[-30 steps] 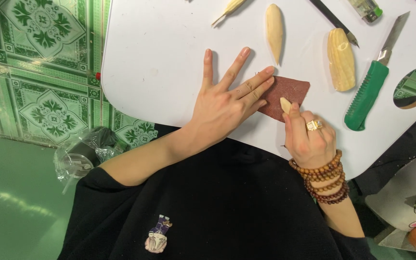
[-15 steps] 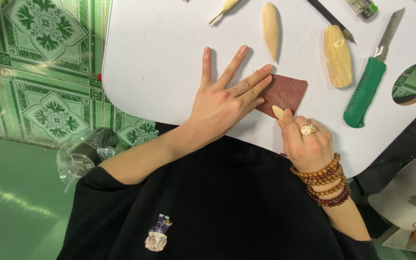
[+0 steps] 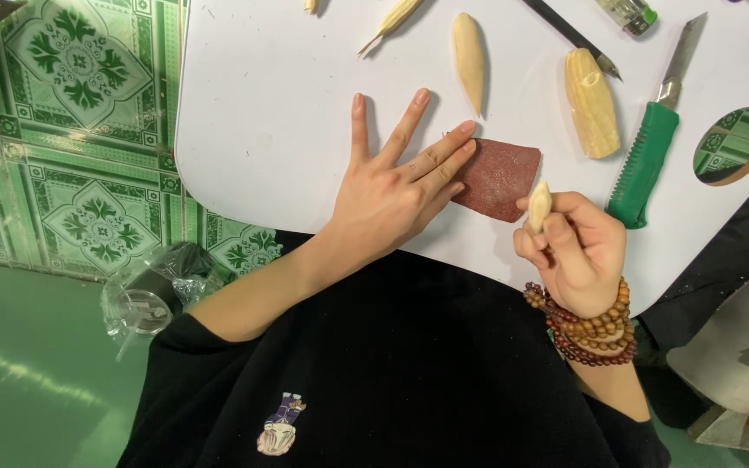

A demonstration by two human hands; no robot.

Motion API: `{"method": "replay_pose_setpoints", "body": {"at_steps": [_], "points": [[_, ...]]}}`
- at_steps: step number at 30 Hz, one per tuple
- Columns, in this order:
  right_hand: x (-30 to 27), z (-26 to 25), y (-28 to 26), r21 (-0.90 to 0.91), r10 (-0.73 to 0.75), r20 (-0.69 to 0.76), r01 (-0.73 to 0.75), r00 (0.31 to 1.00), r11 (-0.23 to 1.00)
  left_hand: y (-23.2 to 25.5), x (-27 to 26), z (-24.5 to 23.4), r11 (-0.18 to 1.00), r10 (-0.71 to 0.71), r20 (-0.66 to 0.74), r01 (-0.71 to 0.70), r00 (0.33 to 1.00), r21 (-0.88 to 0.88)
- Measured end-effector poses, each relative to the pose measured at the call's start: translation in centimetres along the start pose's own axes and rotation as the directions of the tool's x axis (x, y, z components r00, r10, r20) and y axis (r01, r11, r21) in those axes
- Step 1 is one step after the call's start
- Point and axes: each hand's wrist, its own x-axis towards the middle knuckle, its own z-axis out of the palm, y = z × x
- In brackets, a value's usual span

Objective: Sand a small wooden component using sandpaper on a flat surface.

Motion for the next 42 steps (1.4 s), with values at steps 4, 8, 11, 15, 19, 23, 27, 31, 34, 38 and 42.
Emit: {"method": "replay_pose_setpoints", "body": {"at_steps": [4,8,11,15,19,23,27,31,34,38,42], "points": [[0.4,0.0,-0.6,0.064,0.048,0.076,-0.053,0.996,0.997,0.0,0.2,-0.2,1.0,-0.004,-0.004,0.004,1.0,-0.022],[0.5,-0.1,-0.6,0.136,0.034,0.115,-0.05,0.993,0.989,0.0,0.3,-0.1,1.0,-0.004,-0.004,0.004,1.0,-0.017],[0.6,-0.3,-0.6,0.175,0.043,0.148,-0.069,0.988,0.982,0.0,0.3,-0.2,1.0,-0.002,-0.004,0.002,1.0,-0.021],[0.8,-0.9,-0.5,0.287,0.059,0.241,-0.13,0.969,0.949,0.0,0.4,-0.2,1.0,0.001,-0.005,-0.001,1.0,-0.028],[0.9,-0.2,-0.7,0.276,0.056,0.219,-0.117,0.974,0.954,0.0,0.5,-0.4,0.999,-0.002,0.015,0.003,1.0,-0.036],[1.2,0.1,-0.8,0.24,0.052,0.21,-0.103,0.976,0.965,0.0,0.5,-0.4,1.0,-0.004,0.012,0.005,1.0,-0.03],[1.3,0.3,-1.0,0.175,0.081,0.147,-0.106,0.986,0.979,0.0,0.6,-0.5,0.999,-0.003,0.018,0.003,1.0,-0.032],[1.4,0.4,-1.0,0.141,0.055,0.147,-0.076,0.988,0.987,0.0,0.5,-0.5,0.999,-0.006,0.027,0.007,1.0,-0.036],[1.4,0.4,-0.8,0.089,0.064,0.097,-0.073,0.993,0.993,0.0,0.6,-0.5,1.0,-0.004,0.028,0.005,1.0,-0.031],[1.4,0.4,-0.6,-0.042,0.014,0.085,-0.01,0.996,0.999,-0.1,0.6,-0.5,0.999,-0.006,0.025,0.007,1.0,-0.037],[1.3,1.4,-0.7,-0.402,-0.129,-0.05,0.099,0.99,0.91,-0.1,0.5,-0.5,0.999,-0.01,0.007,0.01,1.0,-0.032]]}}
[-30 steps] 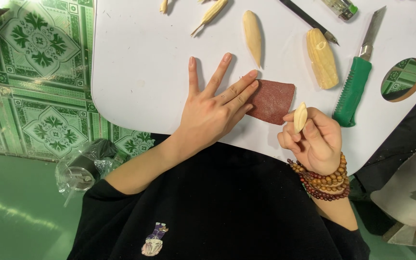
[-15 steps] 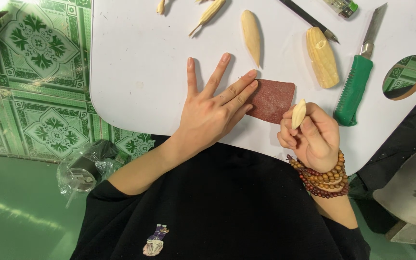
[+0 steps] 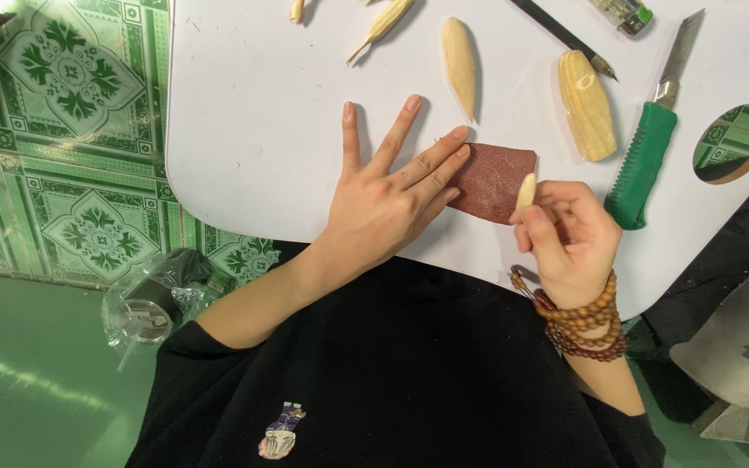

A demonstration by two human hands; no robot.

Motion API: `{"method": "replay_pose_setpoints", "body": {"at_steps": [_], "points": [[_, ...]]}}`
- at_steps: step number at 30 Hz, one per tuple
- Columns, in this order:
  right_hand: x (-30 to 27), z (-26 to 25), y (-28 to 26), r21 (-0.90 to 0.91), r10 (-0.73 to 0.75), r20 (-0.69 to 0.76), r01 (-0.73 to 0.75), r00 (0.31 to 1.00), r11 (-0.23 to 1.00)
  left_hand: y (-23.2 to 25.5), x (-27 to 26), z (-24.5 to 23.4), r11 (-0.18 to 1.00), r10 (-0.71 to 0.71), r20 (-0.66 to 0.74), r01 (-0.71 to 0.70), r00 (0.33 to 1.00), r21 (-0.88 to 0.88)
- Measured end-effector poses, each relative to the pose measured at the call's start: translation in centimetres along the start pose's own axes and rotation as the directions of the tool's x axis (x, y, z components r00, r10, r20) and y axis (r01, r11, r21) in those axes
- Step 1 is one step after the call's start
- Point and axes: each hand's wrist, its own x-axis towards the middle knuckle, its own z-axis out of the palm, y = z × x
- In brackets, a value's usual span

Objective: Sand a small wooden component using sandpaper on a flat surface.

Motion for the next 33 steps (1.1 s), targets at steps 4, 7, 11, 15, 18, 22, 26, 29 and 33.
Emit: {"method": "replay_pose_setpoints", "body": {"at_steps": [4,7,11,15,18,22,26,29,33], "points": [[0.6,0.5,0.0,-0.565,-0.357,-0.013,0.288,0.934,0.773,-0.1,0.0,-0.1,1.0,-0.008,-0.001,0.008,1.0,-0.006],[0.6,0.4,1.2,-0.695,-0.475,0.078,0.389,0.876,0.604,-0.2,-0.2,0.0,1.0,-0.011,0.002,0.011,1.0,0.009],[0.9,0.8,0.7,-0.68,-0.463,0.131,0.419,0.877,0.601,-0.3,-0.5,0.4,1.0,-0.011,-0.004,0.011,1.0,0.024],[1.2,0.9,-0.1,-0.644,-0.433,0.143,0.416,0.89,0.642,-0.4,-0.4,0.4,1.0,-0.009,-0.009,0.009,1.0,0.023],[1.4,1.2,-1.0,-0.588,-0.465,0.198,0.484,0.863,0.648,-0.4,-0.3,0.1,1.0,-0.001,0.007,0.0,1.0,0.02],[1.4,1.6,-0.8,-0.603,-0.511,0.253,0.547,0.822,0.581,-0.4,-0.3,0.2,1.0,-0.001,-0.011,0.001,1.0,0.016],[1.3,1.4,0.1,-0.603,-0.489,0.219,0.511,0.844,0.613,-0.5,-0.3,0.1,1.0,-0.003,0.014,0.003,1.0,0.007],[1.2,1.3,0.1,-0.578,-0.472,0.189,0.486,0.861,0.655,-0.4,-0.3,0.2,1.0,0.001,0.009,-0.001,1.0,0.008],[1.1,1.3,0.3,-0.58,-0.443,0.164,0.449,0.881,0.68,-0.5,-0.3,0.1,1.0,0.001,0.01,-0.001,1.0,0.012]]}}
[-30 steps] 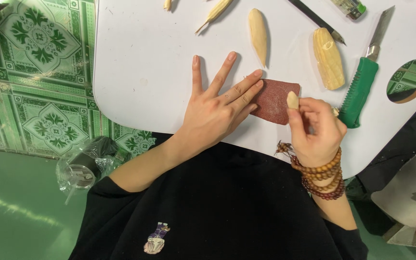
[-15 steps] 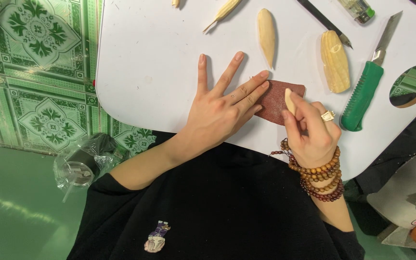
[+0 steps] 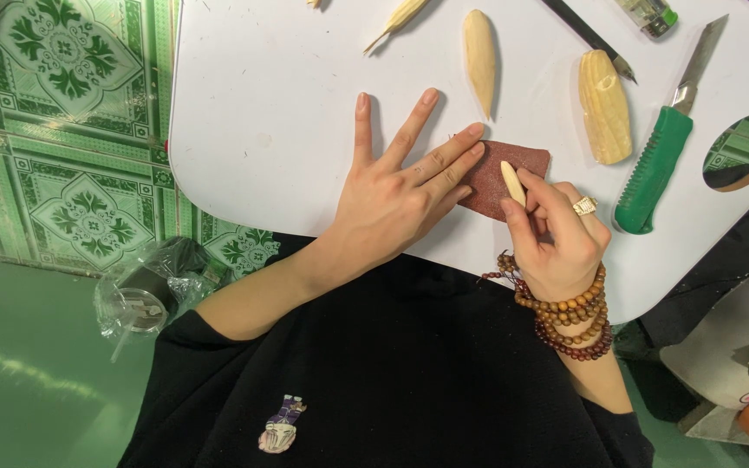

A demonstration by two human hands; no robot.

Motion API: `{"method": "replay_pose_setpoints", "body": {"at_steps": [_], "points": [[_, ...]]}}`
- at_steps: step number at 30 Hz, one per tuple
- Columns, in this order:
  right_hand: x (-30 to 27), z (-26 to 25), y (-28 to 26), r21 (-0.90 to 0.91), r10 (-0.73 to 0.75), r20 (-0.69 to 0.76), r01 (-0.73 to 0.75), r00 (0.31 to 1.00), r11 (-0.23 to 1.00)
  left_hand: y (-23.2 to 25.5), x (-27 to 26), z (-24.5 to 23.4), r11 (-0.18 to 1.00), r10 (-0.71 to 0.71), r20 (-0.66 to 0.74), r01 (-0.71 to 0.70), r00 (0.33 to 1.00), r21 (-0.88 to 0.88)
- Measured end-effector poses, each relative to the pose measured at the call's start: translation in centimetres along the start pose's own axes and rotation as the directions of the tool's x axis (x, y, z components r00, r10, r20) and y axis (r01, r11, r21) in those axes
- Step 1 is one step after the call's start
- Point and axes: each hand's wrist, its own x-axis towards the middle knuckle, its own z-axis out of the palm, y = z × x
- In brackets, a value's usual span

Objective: Sand a small wooden component using sandpaper on a flat surface.

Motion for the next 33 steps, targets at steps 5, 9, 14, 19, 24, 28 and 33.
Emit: {"method": "replay_pose_setpoints", "body": {"at_steps": [5,9,14,19,24,28,33], "points": [[0.2,-0.1,-0.2,0.001,0.019,0.004,-0.019,1.0,1.0,0.0,0.0,0.0,1.0,0.001,0.0,-0.001,1.0,-0.002],[0.2,-0.3,-0.4,-0.023,0.016,-0.006,-0.016,1.0,1.0,-0.1,-0.1,0.0,1.0,0.001,0.009,-0.001,1.0,-0.012],[0.3,-0.4,0.3,-0.256,-0.189,-0.093,0.16,0.978,0.953,0.0,-0.1,0.1,1.0,-0.005,-0.001,0.005,1.0,-0.018],[0.3,0.2,0.5,-0.307,-0.301,-0.028,0.278,0.953,0.91,-0.2,-0.2,0.0,1.0,-0.007,-0.002,0.007,1.0,-0.017],[0.5,0.7,-0.2,-0.092,-0.204,-0.101,0.195,0.974,0.977,-0.3,-0.4,0.3,1.0,0.012,-0.022,-0.012,1.0,-0.006],[1.0,0.5,-1.7,-0.023,-0.113,-0.097,0.111,0.989,0.993,-0.4,-0.5,0.3,1.0,0.011,-0.034,-0.011,0.999,-0.003],[1.2,0.1,-2.0,-0.018,0.002,-0.029,-0.003,1.0,1.0,-0.3,-0.5,0.2,1.0,-0.006,-0.058,0.005,0.998,-0.018]]}}
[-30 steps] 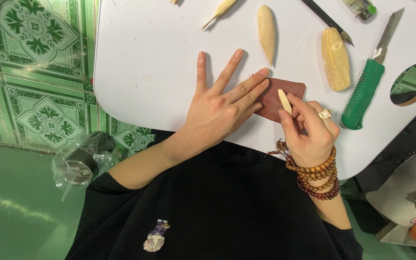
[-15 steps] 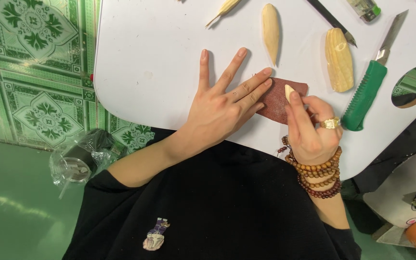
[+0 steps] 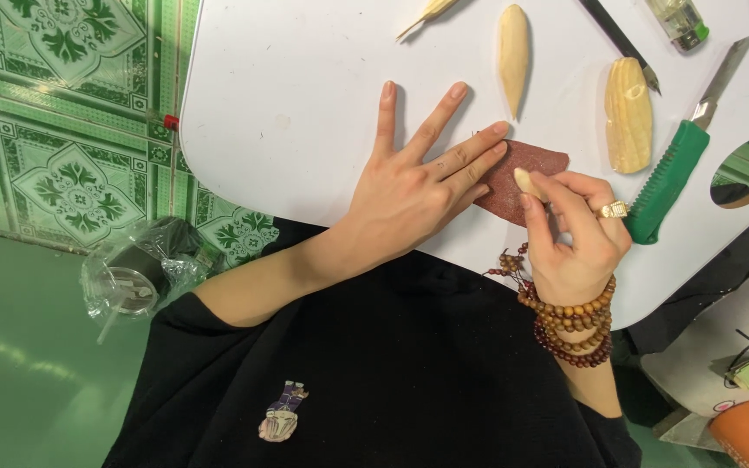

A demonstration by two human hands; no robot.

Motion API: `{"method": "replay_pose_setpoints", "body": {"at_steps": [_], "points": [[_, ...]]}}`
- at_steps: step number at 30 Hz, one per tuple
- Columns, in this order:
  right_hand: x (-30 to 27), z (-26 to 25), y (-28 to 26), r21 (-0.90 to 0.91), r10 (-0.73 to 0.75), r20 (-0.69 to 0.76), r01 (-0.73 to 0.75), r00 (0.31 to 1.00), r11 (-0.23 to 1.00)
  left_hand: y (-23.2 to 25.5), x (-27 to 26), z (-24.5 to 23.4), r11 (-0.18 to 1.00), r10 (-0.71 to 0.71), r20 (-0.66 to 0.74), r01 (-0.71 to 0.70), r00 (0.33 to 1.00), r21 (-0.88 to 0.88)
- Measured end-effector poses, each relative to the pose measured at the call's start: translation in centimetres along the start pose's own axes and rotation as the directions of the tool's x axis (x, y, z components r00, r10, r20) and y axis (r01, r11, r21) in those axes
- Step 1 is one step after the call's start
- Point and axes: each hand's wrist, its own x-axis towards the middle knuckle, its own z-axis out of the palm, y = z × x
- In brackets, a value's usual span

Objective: Sand a small wooden component using sandpaper on a flat surface.

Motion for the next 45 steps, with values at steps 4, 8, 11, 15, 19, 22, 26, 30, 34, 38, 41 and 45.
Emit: {"method": "replay_pose_setpoints", "body": {"at_steps": [4,8,11,15,19,22,26,30,34,38,41,45], "points": [[0.2,0.1,0.1,-0.039,-0.093,-0.016,0.093,0.995,0.995,-0.1,-0.1,0.2,1.0,0.016,-0.013,-0.016,1.0,0.007],[0.2,-0.1,0.8,-0.102,-0.131,0.049,0.136,0.99,0.986,-0.2,-0.3,0.3,1.0,0.007,-0.015,-0.007,1.0,0.01],[0.4,-0.2,1.3,-0.081,-0.139,0.084,0.146,0.987,0.986,-0.4,-0.4,0.5,1.0,0.016,0.002,-0.016,1.0,0.005],[1.3,0.6,1.0,-0.011,-0.142,0.087,0.144,0.986,0.99,-0.4,-0.4,0.6,1.0,0.023,0.017,-0.023,1.0,0.006],[1.4,0.3,0.4,-0.044,-0.128,0.099,0.133,0.987,0.99,-0.3,-0.5,0.8,1.0,0.001,-0.003,-0.001,1.0,-0.007],[1.2,-0.4,0.5,-0.044,-0.151,0.094,0.156,0.984,0.987,-0.2,-0.3,1.0,1.0,-0.003,-0.031,0.003,1.0,-0.005],[1.4,-0.5,0.6,0.013,-0.153,0.107,0.152,0.982,0.988,-0.2,-0.5,1.1,1.0,0.0,0.004,0.0,1.0,-0.002],[2.4,0.6,-0.1,0.035,-0.158,0.098,0.155,0.983,0.987,-0.5,-0.3,1.2,1.0,0.019,0.004,-0.019,1.0,0.02],[1.8,-0.5,0.3,-0.021,-0.205,0.087,0.208,0.975,0.978,-0.3,-0.1,0.9,1.0,0.003,-0.015,-0.003,1.0,-0.014],[0.6,-1.7,1.2,-0.037,-0.174,0.096,0.178,0.98,0.983,-0.1,0.2,1.1,1.0,-0.002,0.001,0.002,1.0,-0.017],[0.6,-1.7,1.4,-0.02,-0.164,0.088,0.167,0.982,0.986,0.0,0.2,1.0,1.0,0.008,0.022,-0.008,1.0,-0.002],[0.6,-1.4,1.2,-0.081,-0.209,0.081,0.216,0.975,0.973,0.2,0.1,0.8,1.0,0.001,0.061,0.001,0.998,-0.019]]}}
